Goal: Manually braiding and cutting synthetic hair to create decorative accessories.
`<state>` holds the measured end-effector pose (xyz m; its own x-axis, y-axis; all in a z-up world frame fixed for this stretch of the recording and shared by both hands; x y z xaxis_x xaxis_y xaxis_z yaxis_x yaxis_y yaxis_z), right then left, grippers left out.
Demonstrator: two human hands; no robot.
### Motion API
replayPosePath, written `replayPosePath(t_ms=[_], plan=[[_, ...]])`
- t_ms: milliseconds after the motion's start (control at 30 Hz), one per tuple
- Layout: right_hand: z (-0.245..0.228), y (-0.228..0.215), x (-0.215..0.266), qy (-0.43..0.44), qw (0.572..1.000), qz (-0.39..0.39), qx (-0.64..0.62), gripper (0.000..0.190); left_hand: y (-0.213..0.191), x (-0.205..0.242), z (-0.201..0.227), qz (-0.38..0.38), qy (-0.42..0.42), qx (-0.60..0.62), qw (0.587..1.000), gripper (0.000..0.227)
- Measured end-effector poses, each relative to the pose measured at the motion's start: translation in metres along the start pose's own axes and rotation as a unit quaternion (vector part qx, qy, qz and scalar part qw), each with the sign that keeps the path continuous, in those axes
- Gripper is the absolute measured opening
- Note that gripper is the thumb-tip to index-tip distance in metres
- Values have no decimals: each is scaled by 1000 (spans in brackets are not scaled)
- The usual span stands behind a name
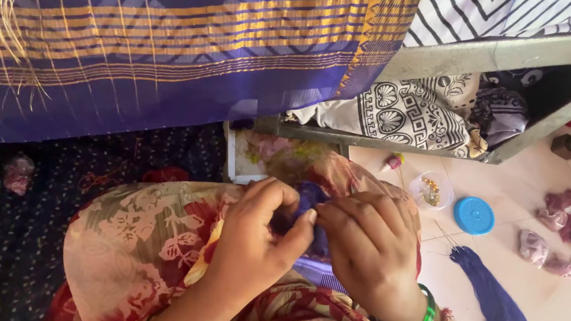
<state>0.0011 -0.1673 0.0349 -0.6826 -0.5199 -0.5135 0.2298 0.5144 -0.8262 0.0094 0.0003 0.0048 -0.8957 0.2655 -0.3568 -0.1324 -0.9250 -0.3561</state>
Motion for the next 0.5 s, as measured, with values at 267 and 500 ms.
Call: replayPosePath(t_ms=[267, 500], plan=[[11, 17, 11, -12, 999, -33, -36, 28, -6, 1, 7, 9, 17, -119, 993, 19], [24, 36, 38, 52, 941, 26, -334, 19, -10, 0, -1, -54, 0, 50, 997, 17]])
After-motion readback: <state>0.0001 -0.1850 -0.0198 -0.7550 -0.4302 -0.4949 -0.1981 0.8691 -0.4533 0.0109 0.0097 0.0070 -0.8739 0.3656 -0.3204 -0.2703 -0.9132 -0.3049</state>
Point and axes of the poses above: each hand's wrist, its own x-axis away from the middle knuckle, its own y-axis out of the palm, z = x × y, the point moved 1 cm from there along -x, towards the middle knuckle, and after that the axes turned 13 degrees about -z, right-handed, at the moved point
